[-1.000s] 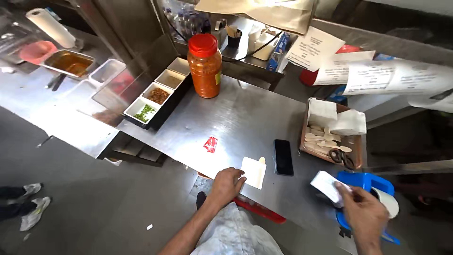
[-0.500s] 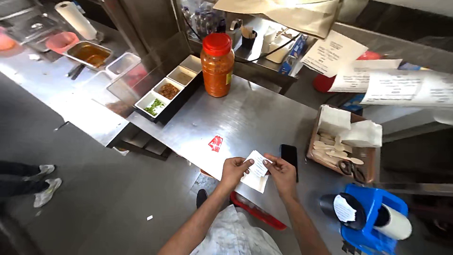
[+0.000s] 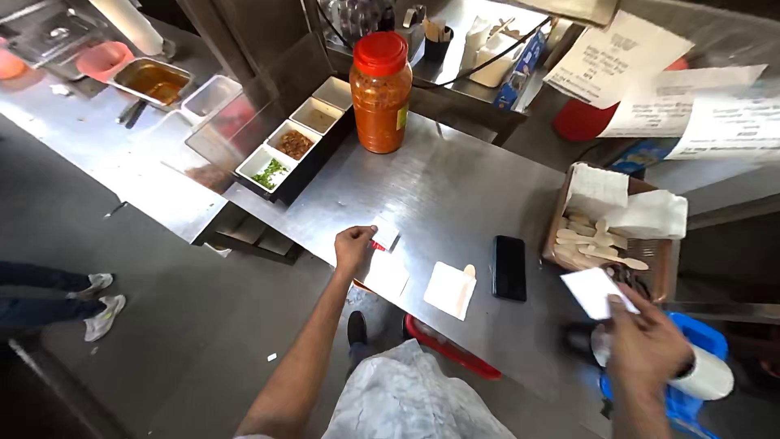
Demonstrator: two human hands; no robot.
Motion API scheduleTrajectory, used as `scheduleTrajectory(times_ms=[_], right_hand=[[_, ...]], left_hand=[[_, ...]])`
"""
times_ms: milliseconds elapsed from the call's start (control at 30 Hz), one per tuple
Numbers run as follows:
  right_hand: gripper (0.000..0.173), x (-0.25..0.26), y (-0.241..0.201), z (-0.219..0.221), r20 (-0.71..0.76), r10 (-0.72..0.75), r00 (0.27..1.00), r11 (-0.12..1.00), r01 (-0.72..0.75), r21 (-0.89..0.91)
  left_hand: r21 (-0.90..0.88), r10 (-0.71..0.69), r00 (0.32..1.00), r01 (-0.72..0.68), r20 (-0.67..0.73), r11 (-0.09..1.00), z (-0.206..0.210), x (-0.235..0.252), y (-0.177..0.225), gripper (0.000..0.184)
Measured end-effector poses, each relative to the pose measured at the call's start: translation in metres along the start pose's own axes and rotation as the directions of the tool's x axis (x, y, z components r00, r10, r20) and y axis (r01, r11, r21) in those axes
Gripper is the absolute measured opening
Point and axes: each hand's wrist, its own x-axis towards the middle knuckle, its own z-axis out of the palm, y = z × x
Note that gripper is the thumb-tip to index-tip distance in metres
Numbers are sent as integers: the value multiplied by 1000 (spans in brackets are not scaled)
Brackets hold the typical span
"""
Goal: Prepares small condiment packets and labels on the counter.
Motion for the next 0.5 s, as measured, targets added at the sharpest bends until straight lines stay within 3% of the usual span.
scheduleTrajectory(times_ms=[133,233,367,500], right_hand=[[36,-2,57,-68,-249,186,950,971,-217,-104],[39,-8,90,-89,-213,202,956,931,-255,-260],[38,-13,105,-85,-113,81,990,911,-119,-396],[34,-14,105,-76,-133,68,989,891,-120,-437]], left_hand=[[-18,9,999,-9,32,1000,22,17,-7,23],[54,-46,999,46,0,997,36,24,-6,27],[119,-98,995,99,-9,988,39,28,-8,32],[14,-84,996,84,-17,996,36,31,-10,33]])
